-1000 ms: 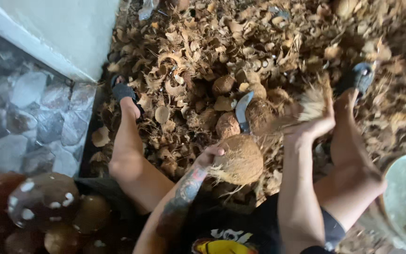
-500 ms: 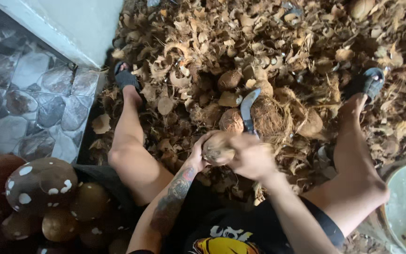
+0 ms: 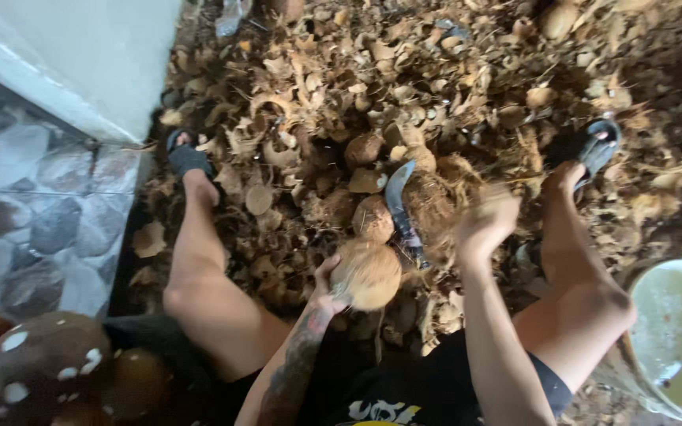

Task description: The person sits on the floor and uses a curved knife to peel the husk off coconuts. They hold the coconut in one hand and strike it with the knife to remove the fibrous outer layer, then place the peeled coconut into a nearby container.

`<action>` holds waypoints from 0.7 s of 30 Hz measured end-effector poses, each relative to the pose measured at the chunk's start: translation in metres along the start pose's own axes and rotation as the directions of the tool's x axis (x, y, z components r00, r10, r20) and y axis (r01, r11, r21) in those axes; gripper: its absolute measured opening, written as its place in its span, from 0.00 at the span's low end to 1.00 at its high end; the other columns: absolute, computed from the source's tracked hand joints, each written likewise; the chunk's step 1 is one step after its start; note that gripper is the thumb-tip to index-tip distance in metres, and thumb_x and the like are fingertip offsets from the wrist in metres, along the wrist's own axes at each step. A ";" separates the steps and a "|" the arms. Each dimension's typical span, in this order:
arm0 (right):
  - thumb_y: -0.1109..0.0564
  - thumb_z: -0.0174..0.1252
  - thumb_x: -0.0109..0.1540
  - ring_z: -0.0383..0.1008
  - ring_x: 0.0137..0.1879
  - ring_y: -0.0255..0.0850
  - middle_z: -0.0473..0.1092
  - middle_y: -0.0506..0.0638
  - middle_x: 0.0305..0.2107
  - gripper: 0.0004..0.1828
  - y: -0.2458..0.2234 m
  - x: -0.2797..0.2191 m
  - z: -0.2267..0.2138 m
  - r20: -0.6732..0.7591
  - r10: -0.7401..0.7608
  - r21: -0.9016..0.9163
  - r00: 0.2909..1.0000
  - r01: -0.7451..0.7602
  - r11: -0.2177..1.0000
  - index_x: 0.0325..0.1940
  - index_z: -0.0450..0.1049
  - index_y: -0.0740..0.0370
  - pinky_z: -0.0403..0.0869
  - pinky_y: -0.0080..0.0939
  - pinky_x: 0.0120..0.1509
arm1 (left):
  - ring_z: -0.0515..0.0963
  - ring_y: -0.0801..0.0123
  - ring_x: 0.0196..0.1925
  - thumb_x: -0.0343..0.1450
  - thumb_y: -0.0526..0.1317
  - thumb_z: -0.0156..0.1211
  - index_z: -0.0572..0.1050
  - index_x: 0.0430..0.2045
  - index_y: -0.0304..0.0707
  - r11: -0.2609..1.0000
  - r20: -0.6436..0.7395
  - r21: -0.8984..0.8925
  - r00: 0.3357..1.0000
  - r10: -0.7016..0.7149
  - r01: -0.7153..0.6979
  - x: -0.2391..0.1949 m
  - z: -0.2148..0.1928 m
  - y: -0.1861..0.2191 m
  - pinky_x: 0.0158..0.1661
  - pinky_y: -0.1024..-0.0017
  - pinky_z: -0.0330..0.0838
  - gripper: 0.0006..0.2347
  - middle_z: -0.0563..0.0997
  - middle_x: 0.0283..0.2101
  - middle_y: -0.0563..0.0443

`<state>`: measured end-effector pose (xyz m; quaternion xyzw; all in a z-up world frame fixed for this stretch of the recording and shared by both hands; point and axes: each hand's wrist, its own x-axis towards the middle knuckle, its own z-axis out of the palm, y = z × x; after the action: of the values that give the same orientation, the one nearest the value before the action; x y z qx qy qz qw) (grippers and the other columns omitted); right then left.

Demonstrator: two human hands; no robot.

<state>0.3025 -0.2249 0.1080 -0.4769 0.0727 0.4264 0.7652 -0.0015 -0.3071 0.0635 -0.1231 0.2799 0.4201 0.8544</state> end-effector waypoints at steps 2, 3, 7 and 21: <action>0.49 0.62 0.72 0.79 0.45 0.31 0.82 0.47 0.47 0.20 -0.063 0.036 0.023 0.103 -0.363 -0.072 0.926 0.371 0.926 0.62 0.59 0.46 0.78 0.26 0.54 | 0.83 0.33 0.52 0.64 0.45 0.67 0.83 0.45 0.24 0.995 -0.084 0.011 0.992 -0.095 0.096 -0.046 0.043 0.006 0.66 0.46 0.69 0.22 0.84 0.49 0.26; 0.49 0.62 0.72 0.79 0.45 0.31 0.82 0.47 0.47 0.20 -0.091 0.051 0.034 0.109 -0.367 -0.074 0.924 0.375 0.924 0.62 0.59 0.46 0.78 0.26 0.54 | 0.83 0.33 0.52 0.64 0.45 0.67 0.83 0.45 0.24 0.995 -0.078 0.006 0.992 -0.095 0.096 -0.032 0.019 0.010 0.66 0.46 0.69 0.22 0.84 0.49 0.26; 0.58 0.59 0.87 0.59 0.63 0.43 0.60 0.53 0.67 0.37 -0.158 0.094 0.046 0.293 -0.786 -0.174 0.544 0.839 0.516 0.87 0.39 0.37 0.65 0.48 0.70 | 0.84 0.44 0.52 0.61 0.48 0.70 0.78 0.51 0.31 0.961 0.067 0.274 0.997 -0.039 0.020 -0.002 -0.037 0.024 0.56 0.46 0.76 0.26 0.85 0.49 0.36; 0.63 0.55 0.62 0.64 0.71 0.65 0.61 0.65 0.62 0.29 -0.014 0.062 -0.016 0.657 -0.069 -0.702 0.751 0.576 -0.419 0.68 0.64 0.60 0.59 0.80 0.73 | 0.76 0.34 0.60 0.65 0.46 0.68 0.79 0.52 0.27 0.967 -0.332 0.254 0.937 0.106 -0.020 0.035 -0.043 0.019 0.66 0.43 0.64 0.24 0.79 0.57 0.29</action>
<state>0.3560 -0.2035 0.0768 -0.7970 -0.5695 0.1132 0.1661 -0.0158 -0.2920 0.0084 -0.0778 0.4782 0.3815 0.7872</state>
